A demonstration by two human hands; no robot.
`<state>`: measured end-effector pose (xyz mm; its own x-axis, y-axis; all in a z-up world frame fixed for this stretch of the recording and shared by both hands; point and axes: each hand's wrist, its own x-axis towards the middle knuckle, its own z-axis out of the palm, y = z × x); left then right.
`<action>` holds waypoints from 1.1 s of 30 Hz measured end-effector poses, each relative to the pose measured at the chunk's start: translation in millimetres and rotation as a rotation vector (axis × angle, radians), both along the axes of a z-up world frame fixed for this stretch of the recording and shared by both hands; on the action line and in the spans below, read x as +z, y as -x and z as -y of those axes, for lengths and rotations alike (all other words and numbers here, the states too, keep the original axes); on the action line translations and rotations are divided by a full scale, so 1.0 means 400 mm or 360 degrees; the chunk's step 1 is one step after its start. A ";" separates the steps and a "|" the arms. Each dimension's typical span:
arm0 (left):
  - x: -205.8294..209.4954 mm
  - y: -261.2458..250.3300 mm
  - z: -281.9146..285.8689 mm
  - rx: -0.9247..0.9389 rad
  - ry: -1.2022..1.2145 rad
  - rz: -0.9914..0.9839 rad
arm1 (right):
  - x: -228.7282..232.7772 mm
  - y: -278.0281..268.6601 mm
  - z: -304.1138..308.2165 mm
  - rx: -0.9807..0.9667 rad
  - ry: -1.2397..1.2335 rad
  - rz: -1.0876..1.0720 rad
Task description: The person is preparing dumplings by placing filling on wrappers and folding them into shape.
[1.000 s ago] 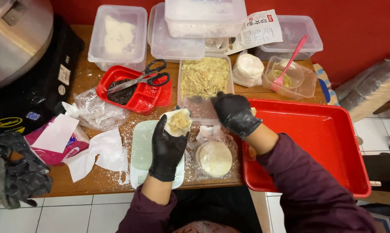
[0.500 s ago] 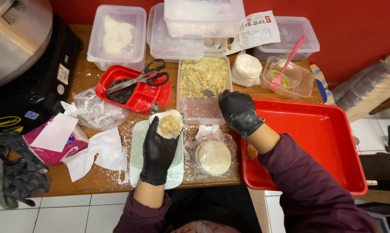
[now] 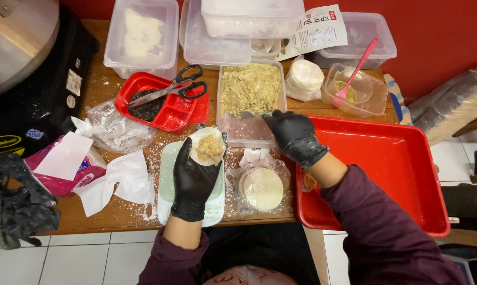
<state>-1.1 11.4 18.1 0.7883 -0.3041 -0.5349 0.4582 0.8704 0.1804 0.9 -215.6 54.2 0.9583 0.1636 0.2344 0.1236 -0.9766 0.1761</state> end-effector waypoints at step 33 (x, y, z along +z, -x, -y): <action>-0.079 -0.012 0.031 -0.0035 0.0034 -0.0090 | -0.013 -0.079 -0.023 0.0006 -0.0132 -0.0532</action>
<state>3.7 -1.2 -13.5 0.7499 -0.3328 -0.5717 0.4862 0.8633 0.1353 32.4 -206.5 48.8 0.9837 0.1608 -0.0801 0.1648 -0.9853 0.0453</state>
